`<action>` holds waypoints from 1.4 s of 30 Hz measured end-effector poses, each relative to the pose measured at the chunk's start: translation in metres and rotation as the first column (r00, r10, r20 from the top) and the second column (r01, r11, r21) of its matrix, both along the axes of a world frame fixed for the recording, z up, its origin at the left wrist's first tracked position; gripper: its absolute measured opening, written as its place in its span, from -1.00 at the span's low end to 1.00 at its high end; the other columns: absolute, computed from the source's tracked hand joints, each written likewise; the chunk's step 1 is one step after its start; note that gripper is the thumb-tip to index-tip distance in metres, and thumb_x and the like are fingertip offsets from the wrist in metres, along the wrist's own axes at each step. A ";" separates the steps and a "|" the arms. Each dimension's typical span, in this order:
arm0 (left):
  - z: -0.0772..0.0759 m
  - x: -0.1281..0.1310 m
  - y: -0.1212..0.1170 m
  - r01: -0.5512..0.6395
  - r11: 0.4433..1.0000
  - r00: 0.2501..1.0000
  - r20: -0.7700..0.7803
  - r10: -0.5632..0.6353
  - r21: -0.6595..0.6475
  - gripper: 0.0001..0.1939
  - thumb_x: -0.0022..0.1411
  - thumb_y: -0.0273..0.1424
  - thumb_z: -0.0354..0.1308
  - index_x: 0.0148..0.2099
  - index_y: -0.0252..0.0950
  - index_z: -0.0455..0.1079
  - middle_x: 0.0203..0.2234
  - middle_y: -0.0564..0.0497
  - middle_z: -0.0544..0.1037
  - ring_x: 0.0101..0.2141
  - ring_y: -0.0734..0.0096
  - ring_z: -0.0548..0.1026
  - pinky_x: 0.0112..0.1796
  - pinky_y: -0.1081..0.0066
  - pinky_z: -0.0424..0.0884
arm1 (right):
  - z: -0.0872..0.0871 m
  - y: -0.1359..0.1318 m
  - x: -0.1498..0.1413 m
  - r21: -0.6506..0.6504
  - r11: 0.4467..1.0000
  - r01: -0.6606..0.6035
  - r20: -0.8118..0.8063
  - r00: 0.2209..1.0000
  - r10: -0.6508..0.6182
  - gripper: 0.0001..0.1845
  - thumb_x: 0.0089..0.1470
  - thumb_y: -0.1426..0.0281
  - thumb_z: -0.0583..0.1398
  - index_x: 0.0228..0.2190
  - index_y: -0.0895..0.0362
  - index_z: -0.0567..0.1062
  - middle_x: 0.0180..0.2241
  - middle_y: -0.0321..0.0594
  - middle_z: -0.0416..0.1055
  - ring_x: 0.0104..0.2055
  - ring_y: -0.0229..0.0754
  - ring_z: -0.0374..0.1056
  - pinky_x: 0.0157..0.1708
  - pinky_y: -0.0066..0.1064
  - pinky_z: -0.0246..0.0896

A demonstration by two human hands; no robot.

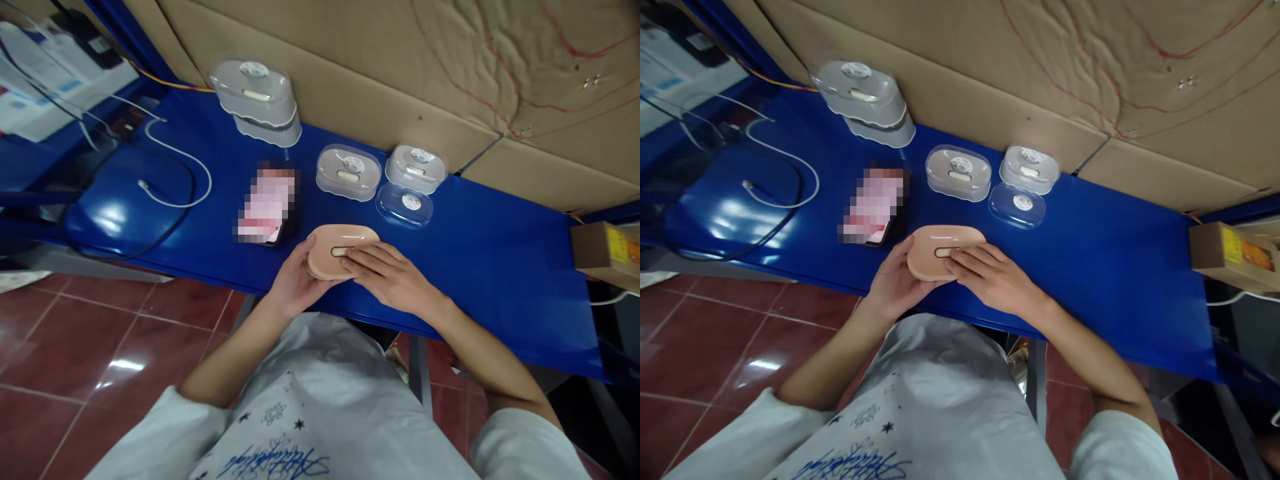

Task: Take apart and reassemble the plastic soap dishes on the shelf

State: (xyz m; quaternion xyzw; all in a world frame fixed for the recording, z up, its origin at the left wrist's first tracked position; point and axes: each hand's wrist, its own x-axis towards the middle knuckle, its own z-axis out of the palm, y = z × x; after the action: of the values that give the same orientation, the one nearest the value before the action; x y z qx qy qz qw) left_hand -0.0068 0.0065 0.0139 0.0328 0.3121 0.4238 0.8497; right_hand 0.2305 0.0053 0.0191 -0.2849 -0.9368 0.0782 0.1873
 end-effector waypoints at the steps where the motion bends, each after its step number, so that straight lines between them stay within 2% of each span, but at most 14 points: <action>1: 0.000 0.000 0.000 -0.006 1.000 1.000 -0.009 0.006 0.002 -0.47 0.54 -0.20 0.07 0.39 -0.36 0.38 -0.01 -0.16 0.73 0.00 0.12 0.69 0.02 0.20 0.63 | -0.001 0.003 0.003 -0.028 1.000 -0.002 -0.040 0.999 0.001 -0.46 0.49 0.28 0.14 0.41 -0.03 0.33 0.36 -0.12 0.45 0.44 0.00 0.33 0.43 0.05 0.26; 3: -0.001 0.000 -0.001 -0.005 1.000 1.000 -0.022 0.005 0.018 -0.55 0.51 -0.22 0.12 0.32 -0.30 0.46 -0.02 -0.10 0.74 -0.02 0.13 0.69 -0.04 0.22 0.65 | -0.002 0.015 0.014 -0.067 0.994 0.083 -0.128 0.988 -0.091 -0.44 0.52 0.16 0.04 0.44 -0.08 0.28 0.41 -0.11 0.38 0.49 0.04 0.25 0.45 0.13 0.20; 5: -0.004 0.001 -0.003 0.030 0.999 0.999 -0.026 -0.029 0.036 -0.63 0.48 -0.25 0.17 0.23 -0.26 0.52 -0.01 -0.07 0.74 -0.03 0.12 0.70 -0.10 0.24 0.66 | -0.006 0.030 0.028 -0.081 0.953 0.292 -0.164 0.939 -0.302 -0.42 0.54 0.13 -0.04 0.46 -0.09 0.23 0.46 -0.09 0.30 0.53 0.09 0.17 0.49 0.21 0.07; 7: -0.006 0.001 -0.004 0.075 0.996 0.997 -0.024 -0.074 0.049 -0.67 0.46 -0.27 0.21 0.17 -0.25 0.56 -0.02 -0.07 0.75 -0.02 0.12 0.70 -0.11 0.27 0.66 | -0.012 0.044 0.042 -0.076 0.866 0.493 -0.114 0.859 -0.499 -0.37 0.51 0.08 -0.02 0.47 -0.05 0.20 0.48 -0.01 0.23 0.55 0.18 0.10 0.50 0.31 -0.05; 10: -0.010 0.000 -0.005 0.124 0.990 0.992 -0.027 -0.123 0.066 -0.69 0.45 -0.28 0.24 0.15 -0.25 0.58 -0.06 -0.08 0.75 -0.04 0.15 0.70 -0.12 0.33 0.65 | -0.021 0.056 0.056 -0.029 0.801 0.599 -0.021 0.800 -0.599 -0.27 0.41 -0.05 0.13 0.43 0.00 0.28 0.41 0.10 0.31 0.49 0.31 0.17 0.44 0.38 -0.07; 13: -0.012 -0.002 -0.004 0.163 0.984 0.987 -0.013 -0.162 0.067 -0.68 0.48 -0.24 0.23 0.16 -0.24 0.58 -0.09 -0.07 0.75 -0.08 0.14 0.71 -0.14 0.28 0.67 | -0.024 0.057 0.060 0.001 0.807 0.590 -0.007 0.807 -0.590 -0.32 0.33 -0.07 0.24 0.32 -0.03 0.43 0.29 0.07 0.41 0.40 0.31 0.26 0.38 0.33 0.04; 15: -0.012 -0.003 -0.004 0.185 0.981 0.983 -0.003 -0.186 0.064 -0.65 0.51 -0.19 0.19 0.18 -0.24 0.57 -0.07 -0.08 0.75 -0.08 0.10 0.71 -0.12 0.19 0.69 | -0.022 0.055 0.059 -0.009 0.814 0.580 0.006 0.814 -0.580 -0.33 0.33 -0.06 0.24 0.32 -0.05 0.43 0.33 0.07 0.36 0.44 0.33 0.23 0.35 0.32 0.09; 20: -0.011 -0.001 -0.002 0.238 0.966 0.970 0.025 -0.242 0.105 -0.47 0.56 -0.02 0.06 0.27 -0.28 0.54 0.11 -0.18 0.70 0.13 -0.06 0.65 0.02 0.04 0.66 | -0.002 0.038 0.041 -0.109 0.875 0.472 -0.095 0.871 -0.482 -0.35 0.38 -0.01 0.22 0.37 -0.07 0.36 0.34 0.02 0.42 0.40 0.22 0.32 0.33 0.18 0.25; 23: -0.011 0.002 -0.003 0.252 0.958 0.963 0.057 -0.262 0.139 -0.39 0.58 0.04 -0.02 0.29 -0.31 0.53 0.16 -0.21 0.68 0.16 -0.03 0.64 0.06 0.09 0.62 | 0.009 0.018 0.019 -0.134 0.937 0.322 -0.129 0.932 -0.339 -0.32 0.40 0.00 0.20 0.42 -0.09 0.29 0.38 0.02 0.38 0.41 0.19 0.32 0.33 0.15 0.29; 26: -0.012 0.003 -0.003 0.231 0.961 0.965 0.093 -0.247 0.153 -0.41 0.61 0.01 -0.06 0.29 -0.29 0.53 0.15 -0.17 0.68 0.13 0.07 0.65 0.06 0.18 0.61 | 0.011 -0.002 -0.003 -0.083 0.974 0.212 -0.098 0.971 -0.219 -0.25 0.39 0.00 0.23 0.46 -0.10 0.21 0.40 0.02 0.35 0.42 0.22 0.29 0.33 0.16 0.27; 30: -0.012 0.002 -0.002 0.195 0.971 0.975 0.081 -0.207 0.137 -0.40 0.60 0.02 -0.04 0.31 -0.30 0.52 0.13 -0.16 0.69 0.14 0.11 0.65 0.05 0.29 0.58 | 0.005 -0.017 -0.019 0.075 0.970 0.230 -0.032 0.973 -0.229 -0.18 0.33 -0.03 0.28 0.46 -0.10 0.20 0.39 0.04 0.36 0.41 0.28 0.27 0.31 0.20 0.19; 33: -0.011 0.001 -0.001 0.154 0.982 0.983 0.087 -0.164 0.108 -0.36 0.62 0.04 -0.10 0.23 -0.33 0.58 0.07 -0.14 0.72 0.14 0.16 0.64 0.11 0.32 0.54 | 0.003 -0.018 -0.023 0.130 0.963 0.234 0.028 0.970 -0.240 -0.24 0.33 -0.04 0.28 0.43 -0.13 0.27 0.41 0.03 0.34 0.40 0.29 0.26 0.31 0.22 0.13; 39: -0.011 0.004 -0.004 0.168 0.967 0.982 0.055 -0.181 0.194 -0.36 0.59 0.08 -0.07 0.29 -0.27 0.54 0.13 -0.13 0.70 0.08 0.14 0.66 -0.05 0.31 0.58 | 0.003 -0.007 -0.012 -0.006 0.981 0.195 -0.111 0.975 -0.194 -0.19 0.35 0.01 0.28 0.48 -0.22 0.14 0.43 -0.04 0.28 0.46 0.26 0.20 0.34 0.21 0.18; 42: -0.013 0.005 -0.004 0.159 0.966 0.984 0.041 -0.171 0.204 -0.36 0.58 0.09 -0.04 0.29 -0.26 0.55 0.11 -0.13 0.70 0.06 0.16 0.66 -0.07 0.34 0.58 | 0.003 -0.005 -0.010 -0.065 0.985 0.162 -0.139 0.976 -0.170 -0.14 0.34 0.07 0.31 0.50 -0.26 0.09 0.46 -0.06 0.21 0.55 0.28 0.06 0.41 0.28 0.15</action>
State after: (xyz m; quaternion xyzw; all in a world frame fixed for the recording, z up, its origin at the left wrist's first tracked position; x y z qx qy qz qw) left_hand -0.0017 0.0025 0.0011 0.1313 0.2391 0.3814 0.8832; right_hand 0.2207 0.0005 0.0222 -0.3606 -0.8914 0.1076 0.2525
